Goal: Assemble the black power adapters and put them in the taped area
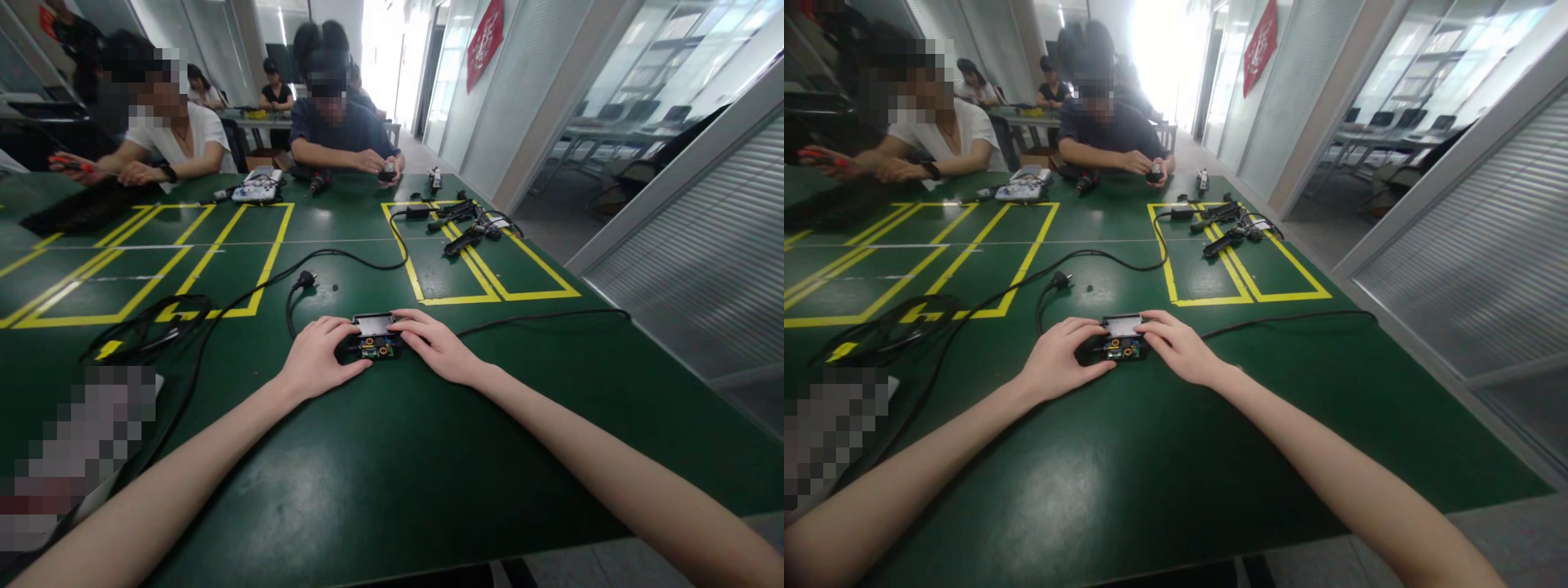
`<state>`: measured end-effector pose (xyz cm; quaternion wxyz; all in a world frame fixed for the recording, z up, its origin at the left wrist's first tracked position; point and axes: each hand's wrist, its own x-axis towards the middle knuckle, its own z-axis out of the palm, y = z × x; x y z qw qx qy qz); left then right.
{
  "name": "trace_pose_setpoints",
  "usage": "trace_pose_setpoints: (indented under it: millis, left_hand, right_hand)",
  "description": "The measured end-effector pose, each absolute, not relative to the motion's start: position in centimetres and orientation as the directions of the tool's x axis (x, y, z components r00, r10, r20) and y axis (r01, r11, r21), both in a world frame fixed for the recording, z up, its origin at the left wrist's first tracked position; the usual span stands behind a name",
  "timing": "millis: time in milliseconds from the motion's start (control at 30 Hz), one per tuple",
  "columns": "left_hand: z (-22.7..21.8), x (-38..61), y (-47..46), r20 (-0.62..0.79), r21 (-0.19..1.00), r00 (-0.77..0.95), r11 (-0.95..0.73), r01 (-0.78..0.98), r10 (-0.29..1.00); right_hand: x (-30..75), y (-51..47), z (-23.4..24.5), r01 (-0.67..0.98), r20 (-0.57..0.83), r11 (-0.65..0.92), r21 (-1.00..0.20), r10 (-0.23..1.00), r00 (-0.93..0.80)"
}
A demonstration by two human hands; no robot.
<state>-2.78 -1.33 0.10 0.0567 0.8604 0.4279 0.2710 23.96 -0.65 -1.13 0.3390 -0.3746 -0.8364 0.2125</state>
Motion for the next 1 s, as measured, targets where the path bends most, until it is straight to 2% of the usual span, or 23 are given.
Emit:
trace_pose_setpoints:
  millis: [133, 267, 400, 600, 1000]
  left_hand:
    - [0.2, -2.8, -1.4, 0.447, 0.318, 0.488, -0.643, 0.697, 0.75]
    - [0.1, -2.9, -1.3, 0.467, 0.309, 0.49, -0.655, 0.69, 0.736]
    - [0.1, -3.0, -1.4, 0.472, 0.315, 0.488, -0.658, 0.684, 0.734]
    - [0.3, -3.0, -1.4, 0.463, 0.315, 0.497, -0.661, 0.681, 0.734]
    - [0.2, -2.9, -1.5, 0.489, 0.275, 0.503, -0.674, 0.686, 0.712]
  right_hand:
    - [22.6, 0.0, -1.3, 0.323, 0.393, 0.49, -0.81, 0.862, -0.321]
    - [21.8, 0.6, -1.6, 0.24, 0.306, 0.368, -0.898, 0.916, -0.26]
    - [21.7, 0.7, -1.6, 0.25, 0.264, 0.335, -0.909, 0.923, -0.28]
    - [21.6, 0.4, -1.5, 0.242, 0.303, 0.36, -0.901, 0.921, -0.244]
    - [21.5, 0.4, -1.6, 0.197, 0.255, 0.301, -0.933, 0.939, -0.23]
